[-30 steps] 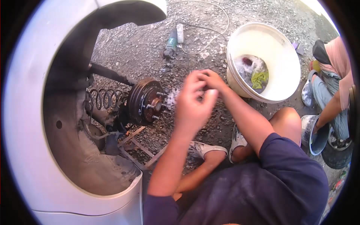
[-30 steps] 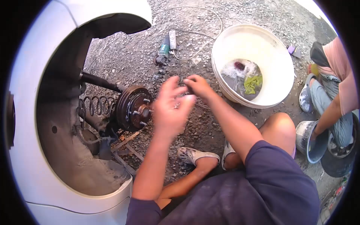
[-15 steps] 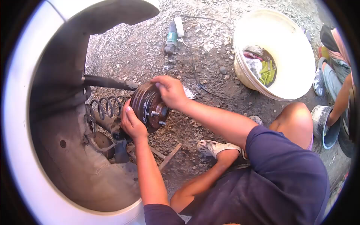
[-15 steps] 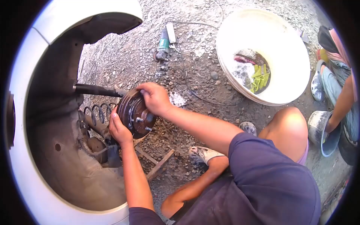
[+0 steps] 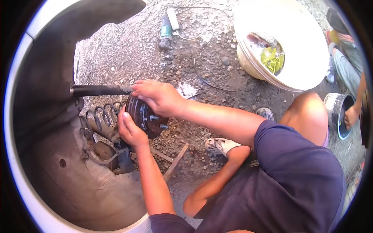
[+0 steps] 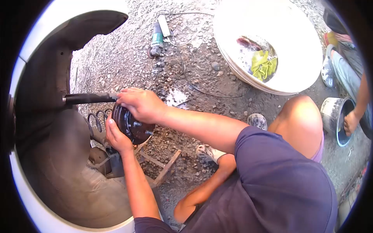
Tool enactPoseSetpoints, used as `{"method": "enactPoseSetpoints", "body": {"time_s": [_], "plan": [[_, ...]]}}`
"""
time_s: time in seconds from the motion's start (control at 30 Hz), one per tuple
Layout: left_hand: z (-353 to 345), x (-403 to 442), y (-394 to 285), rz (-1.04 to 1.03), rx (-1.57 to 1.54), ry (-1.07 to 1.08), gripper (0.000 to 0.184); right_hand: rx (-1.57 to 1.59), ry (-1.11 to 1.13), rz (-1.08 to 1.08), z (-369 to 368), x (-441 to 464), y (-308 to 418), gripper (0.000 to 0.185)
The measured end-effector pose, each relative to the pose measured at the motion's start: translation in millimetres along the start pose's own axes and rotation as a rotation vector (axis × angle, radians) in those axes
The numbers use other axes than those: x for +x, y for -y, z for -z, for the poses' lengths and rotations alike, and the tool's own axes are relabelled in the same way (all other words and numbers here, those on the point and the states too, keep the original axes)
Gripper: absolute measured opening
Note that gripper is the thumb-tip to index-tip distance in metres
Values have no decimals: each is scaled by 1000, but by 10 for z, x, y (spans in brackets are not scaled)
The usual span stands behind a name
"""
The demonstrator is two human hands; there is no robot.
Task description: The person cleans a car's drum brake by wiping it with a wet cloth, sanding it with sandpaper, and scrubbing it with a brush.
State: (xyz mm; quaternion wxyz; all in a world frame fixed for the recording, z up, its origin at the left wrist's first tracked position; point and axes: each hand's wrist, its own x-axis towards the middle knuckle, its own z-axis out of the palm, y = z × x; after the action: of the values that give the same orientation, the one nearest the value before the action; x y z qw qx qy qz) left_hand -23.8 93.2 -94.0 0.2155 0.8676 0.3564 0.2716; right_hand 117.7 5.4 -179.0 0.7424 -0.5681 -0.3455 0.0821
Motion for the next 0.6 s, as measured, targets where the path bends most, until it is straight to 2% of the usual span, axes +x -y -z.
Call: {"method": "enactPoseSetpoints", "body": {"time_s": [0.03,0.07,0.13,0.17,0.23,0.27,0.33,0.4,0.47,0.57,0.6], "plan": [[1,26,0,-9,-9,-9,46,18,-21,22,4,11,-74,23],[-16,36,34,-20,20,-18,46,145,-21,-337,35,20,-144,24],[44,-6,98,-29,63,-20,46,309,-72,-823,92,-129,-485,25],[30,3,120,-22,35,-24,46,310,-80,-817,51,-159,-567,25],[-11,11,98,-7,-8,-26,46,565,-173,-971,2,-184,-548,29],[17,-28,105,2,2,-4,46,393,-122,-925,-27,-178,-586,27],[-12,-6,68,8,19,-38,47,24,-8,-553,86,108,-146,24],[12,-23,97,14,62,9,50,-96,143,-78,62,252,133,23],[0,10,22,10,43,-17,46,-90,163,-58,65,206,100,23],[-25,33,36,-27,61,-62,45,116,-120,-531,-4,8,-318,24],[-9,10,12,-27,58,-44,45,183,-134,-639,-38,-125,-541,28]]}}
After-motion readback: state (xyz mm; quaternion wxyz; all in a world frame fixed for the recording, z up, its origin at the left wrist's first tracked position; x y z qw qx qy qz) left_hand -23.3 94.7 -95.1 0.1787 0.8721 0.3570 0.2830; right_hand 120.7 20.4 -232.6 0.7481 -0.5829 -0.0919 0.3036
